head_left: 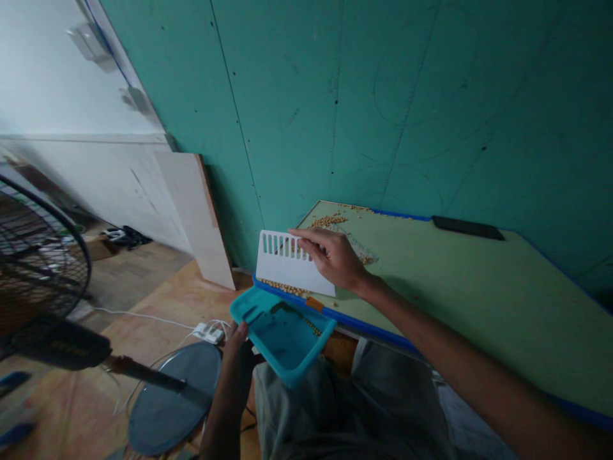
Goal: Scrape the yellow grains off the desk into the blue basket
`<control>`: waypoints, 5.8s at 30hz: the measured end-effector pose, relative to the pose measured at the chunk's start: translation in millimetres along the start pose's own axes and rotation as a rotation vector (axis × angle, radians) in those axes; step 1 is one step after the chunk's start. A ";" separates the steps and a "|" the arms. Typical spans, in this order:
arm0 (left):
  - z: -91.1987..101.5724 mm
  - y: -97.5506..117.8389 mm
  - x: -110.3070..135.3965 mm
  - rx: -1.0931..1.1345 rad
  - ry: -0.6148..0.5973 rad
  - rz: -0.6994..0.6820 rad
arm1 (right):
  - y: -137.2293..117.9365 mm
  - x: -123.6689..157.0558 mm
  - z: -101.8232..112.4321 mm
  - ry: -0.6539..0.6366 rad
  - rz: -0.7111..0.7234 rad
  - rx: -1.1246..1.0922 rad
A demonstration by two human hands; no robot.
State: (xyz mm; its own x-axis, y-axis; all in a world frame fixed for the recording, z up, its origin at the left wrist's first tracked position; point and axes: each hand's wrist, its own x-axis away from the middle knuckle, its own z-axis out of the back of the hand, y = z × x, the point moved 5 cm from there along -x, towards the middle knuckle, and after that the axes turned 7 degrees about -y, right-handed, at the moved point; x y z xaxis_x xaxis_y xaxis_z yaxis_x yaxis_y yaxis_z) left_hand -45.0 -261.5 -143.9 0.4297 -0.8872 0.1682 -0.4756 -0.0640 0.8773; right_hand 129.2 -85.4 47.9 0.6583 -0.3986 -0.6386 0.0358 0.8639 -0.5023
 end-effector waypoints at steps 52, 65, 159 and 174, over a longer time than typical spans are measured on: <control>15.6 -12.5 -10.3 0.028 0.112 0.033 | -4.5 2.3 -5.3 0.032 0.018 -0.002; 8.4 -6.0 -4.1 0.037 0.037 0.029 | -4.9 2.1 -6.1 0.024 0.026 -0.011; 3.0 -0.5 -5.2 0.016 0.050 0.012 | -1.5 3.3 -11.6 0.045 -0.004 -0.003; 7.9 -6.2 -6.8 0.021 0.071 0.025 | 0.7 5.4 -9.8 0.093 -0.036 -0.007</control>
State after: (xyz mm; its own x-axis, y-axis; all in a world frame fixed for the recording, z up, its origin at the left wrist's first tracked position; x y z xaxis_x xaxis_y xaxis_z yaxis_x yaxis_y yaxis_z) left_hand -50.9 -258.7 -154.0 0.4705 -0.8540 0.2222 -0.5025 -0.0523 0.8630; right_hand 125.4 -89.9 38.4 0.5837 -0.4568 -0.6713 0.0527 0.8463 -0.5300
